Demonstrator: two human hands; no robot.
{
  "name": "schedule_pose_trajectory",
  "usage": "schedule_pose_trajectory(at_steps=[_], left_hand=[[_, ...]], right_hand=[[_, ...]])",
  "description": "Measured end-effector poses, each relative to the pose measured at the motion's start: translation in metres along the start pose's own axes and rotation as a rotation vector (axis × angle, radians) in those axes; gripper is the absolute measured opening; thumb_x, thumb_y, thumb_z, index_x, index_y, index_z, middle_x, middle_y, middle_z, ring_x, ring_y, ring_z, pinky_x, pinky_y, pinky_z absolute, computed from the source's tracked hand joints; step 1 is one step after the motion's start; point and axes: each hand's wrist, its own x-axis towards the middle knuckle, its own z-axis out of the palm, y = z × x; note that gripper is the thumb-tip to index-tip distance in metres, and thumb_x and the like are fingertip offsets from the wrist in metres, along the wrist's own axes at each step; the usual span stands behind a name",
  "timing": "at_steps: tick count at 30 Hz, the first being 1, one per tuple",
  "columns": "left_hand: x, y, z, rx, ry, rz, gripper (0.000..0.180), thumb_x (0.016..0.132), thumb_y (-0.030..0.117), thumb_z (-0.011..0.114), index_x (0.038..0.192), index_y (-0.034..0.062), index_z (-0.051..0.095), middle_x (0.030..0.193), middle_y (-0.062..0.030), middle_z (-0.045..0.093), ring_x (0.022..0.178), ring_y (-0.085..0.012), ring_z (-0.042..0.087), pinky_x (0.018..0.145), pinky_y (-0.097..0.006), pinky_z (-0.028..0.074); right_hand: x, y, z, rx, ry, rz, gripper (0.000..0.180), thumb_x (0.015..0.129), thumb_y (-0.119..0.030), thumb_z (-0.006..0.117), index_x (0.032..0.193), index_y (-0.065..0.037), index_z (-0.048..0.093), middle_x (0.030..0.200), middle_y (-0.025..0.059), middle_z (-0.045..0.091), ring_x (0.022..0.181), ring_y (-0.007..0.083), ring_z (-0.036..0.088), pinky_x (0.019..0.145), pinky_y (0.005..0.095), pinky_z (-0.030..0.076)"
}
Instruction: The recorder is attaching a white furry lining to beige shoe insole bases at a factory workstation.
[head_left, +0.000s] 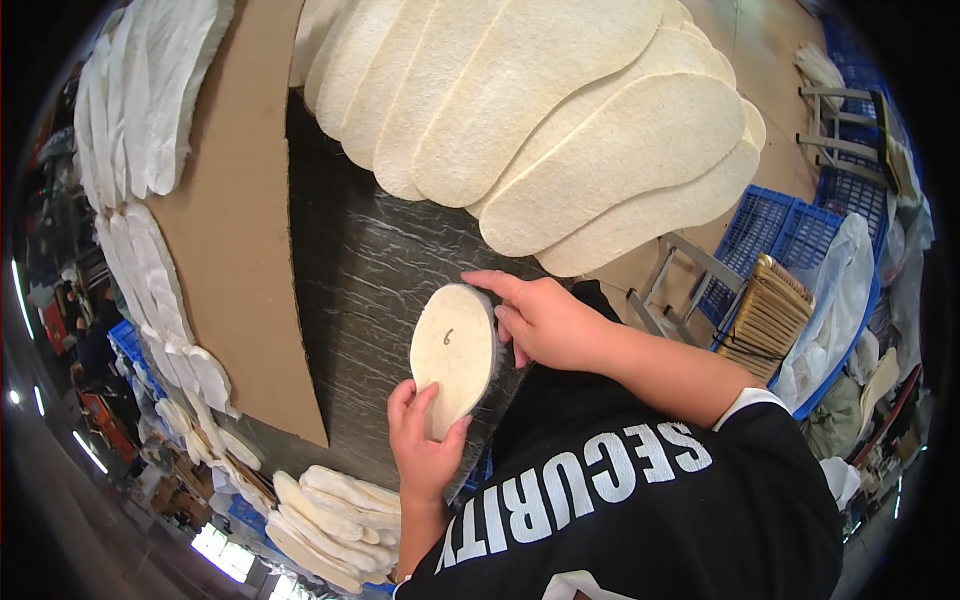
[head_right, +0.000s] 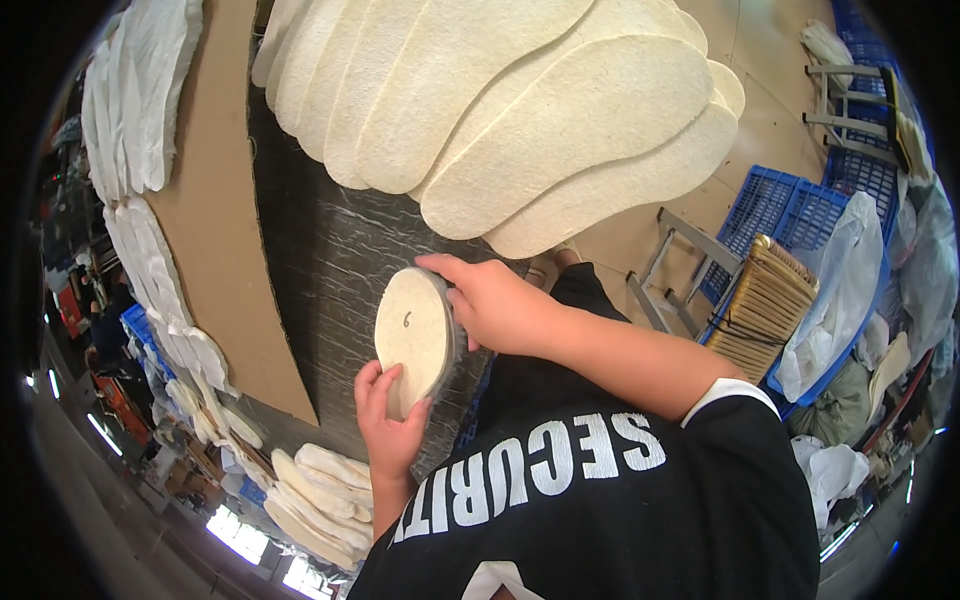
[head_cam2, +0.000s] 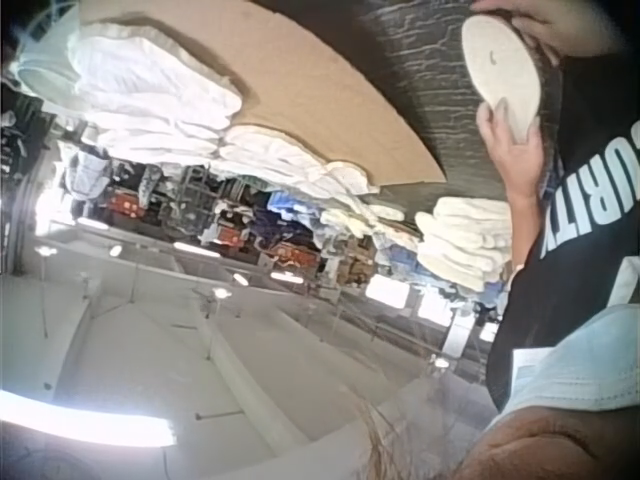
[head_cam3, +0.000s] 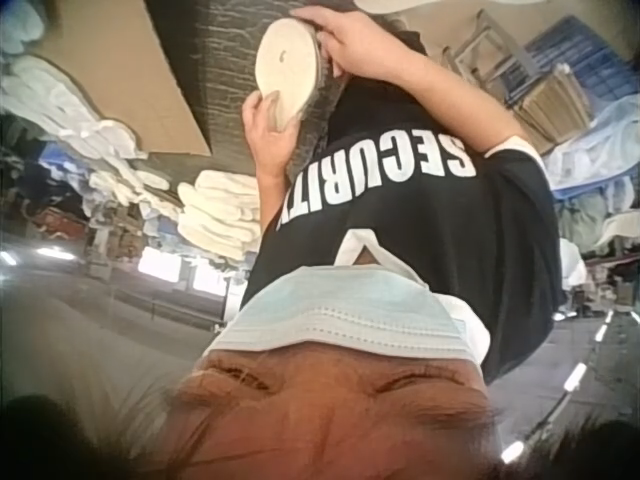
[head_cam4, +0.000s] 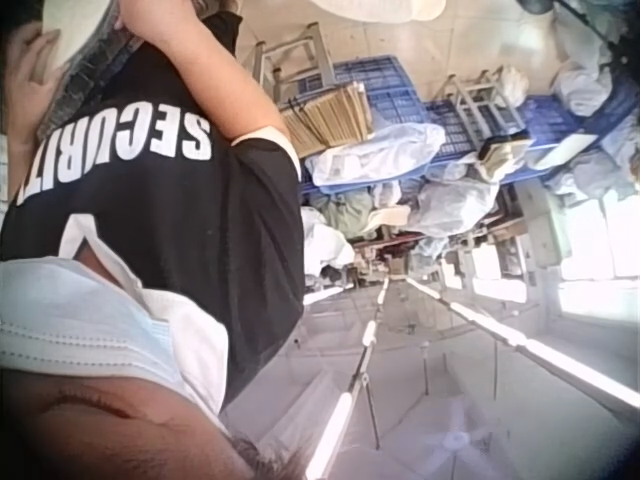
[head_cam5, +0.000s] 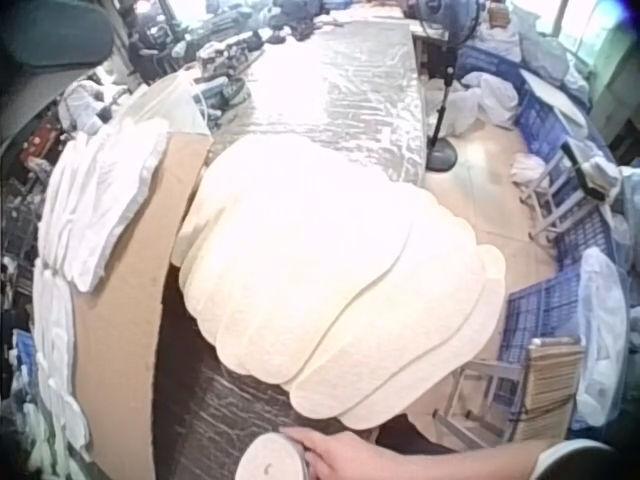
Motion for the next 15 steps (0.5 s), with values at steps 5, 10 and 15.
schedule_pose_trajectory(at_steps=[5, 10, 15], left_hand=[[-0.004, -0.017, -0.002, -0.351, -0.059, -0.042, 0.049, 0.072, 0.012, 0.071, 0.117, -0.0012, 0.058, 0.126, -0.0155, 0.043, 0.116, -0.0273, 0.047, 0.100, -0.037, 0.037], [-0.001, -0.016, -0.006, -0.514, -0.101, -0.063, 0.048, 0.077, 0.016, 0.068, 0.120, -0.0025, 0.057, 0.127, -0.0153, 0.043, 0.116, -0.0256, 0.046, 0.101, -0.036, 0.036], [-0.002, -0.024, -0.007, -0.484, -0.121, -0.056, 0.048, 0.078, 0.020, 0.067, 0.118, -0.0043, 0.057, 0.127, -0.0166, 0.044, 0.117, -0.0259, 0.046, 0.102, -0.036, 0.035]], right_hand=[[0.007, -0.004, -0.002, -0.025, -0.038, 0.053, 0.036, 0.092, -0.004, 0.045, 0.128, 0.000, 0.050, 0.079, 0.0176, 0.066, 0.053, 0.0187, 0.063, 0.054, 0.0323, 0.052], [0.006, 0.001, -0.002, -0.075, -0.049, -0.013, 0.033, 0.090, -0.010, 0.055, 0.121, 0.002, 0.053, 0.071, 0.0140, 0.065, 0.053, 0.0180, 0.063, 0.054, 0.0306, 0.051], [0.008, 0.008, 0.001, -0.054, 0.019, -0.014, 0.010, 0.083, -0.003, 0.059, 0.086, 0.006, 0.057, 0.063, 0.0125, 0.062, 0.053, 0.0184, 0.065, 0.050, 0.0307, 0.050]])
